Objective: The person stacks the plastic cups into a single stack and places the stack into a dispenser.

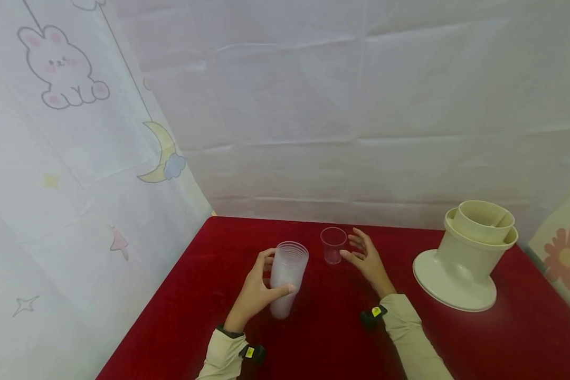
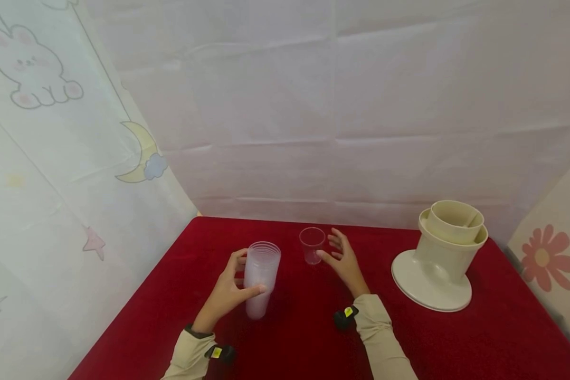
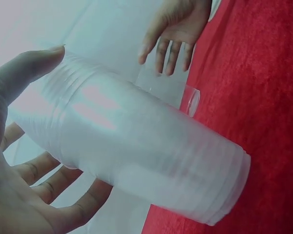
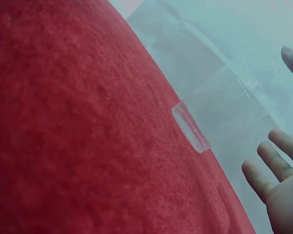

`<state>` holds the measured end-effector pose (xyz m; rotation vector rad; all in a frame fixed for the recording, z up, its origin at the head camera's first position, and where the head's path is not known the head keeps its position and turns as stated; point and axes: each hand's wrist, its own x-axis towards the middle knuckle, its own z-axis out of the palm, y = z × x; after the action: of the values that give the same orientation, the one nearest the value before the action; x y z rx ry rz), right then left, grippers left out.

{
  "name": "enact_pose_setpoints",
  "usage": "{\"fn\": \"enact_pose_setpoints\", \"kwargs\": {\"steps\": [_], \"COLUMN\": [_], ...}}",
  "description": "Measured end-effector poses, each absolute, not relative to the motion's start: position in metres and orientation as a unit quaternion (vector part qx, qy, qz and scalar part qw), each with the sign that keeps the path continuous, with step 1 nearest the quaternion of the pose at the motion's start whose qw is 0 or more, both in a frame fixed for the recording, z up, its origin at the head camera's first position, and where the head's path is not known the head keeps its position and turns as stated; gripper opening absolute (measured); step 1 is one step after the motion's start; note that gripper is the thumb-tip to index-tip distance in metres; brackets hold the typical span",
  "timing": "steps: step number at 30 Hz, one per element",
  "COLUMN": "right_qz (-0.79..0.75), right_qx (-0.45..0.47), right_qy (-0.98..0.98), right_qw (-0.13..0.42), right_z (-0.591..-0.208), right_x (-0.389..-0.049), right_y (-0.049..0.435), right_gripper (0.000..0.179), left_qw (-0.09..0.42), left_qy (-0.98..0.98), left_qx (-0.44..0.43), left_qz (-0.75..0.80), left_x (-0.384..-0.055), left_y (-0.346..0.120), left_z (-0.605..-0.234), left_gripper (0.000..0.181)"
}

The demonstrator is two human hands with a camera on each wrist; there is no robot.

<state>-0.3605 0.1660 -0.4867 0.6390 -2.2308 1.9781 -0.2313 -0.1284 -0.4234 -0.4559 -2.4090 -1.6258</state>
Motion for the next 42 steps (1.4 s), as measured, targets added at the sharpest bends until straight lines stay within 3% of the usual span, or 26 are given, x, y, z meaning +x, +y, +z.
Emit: {"fn": "enact_pose_setpoints", "kwargs": {"steps": [15, 31, 42], "right_qz": [0.629, 0.634, 0.641], "right_qx": [0.201, 0.177, 0.168], "right_qy": [-0.750, -0.752, -0.749], "right_qw": [0.033, 0.029, 0.004], "right_z": [-0.490, -0.536, -0.513], "right_x": [-0.362, -0.388, -0.379], "right_y": [0.165, 0.159, 0.151], "right_gripper": [0.078, 0.079, 0.080], "left_qw": [0.069, 0.059, 0.063], "left_qy": [-0.805, -0.803, -0.801], "left_qx": [-0.133, -0.126, -0.131], "left_qz": [-0.574, -0.579, -0.580], "left_x": [-0.234, -0.234, -0.231], "left_y": [-0.132, -0.134, -0.135], "left_z": [-0.423, -0.424, -0.419], "left_gripper": [0.080, 0.080, 0.079]}}
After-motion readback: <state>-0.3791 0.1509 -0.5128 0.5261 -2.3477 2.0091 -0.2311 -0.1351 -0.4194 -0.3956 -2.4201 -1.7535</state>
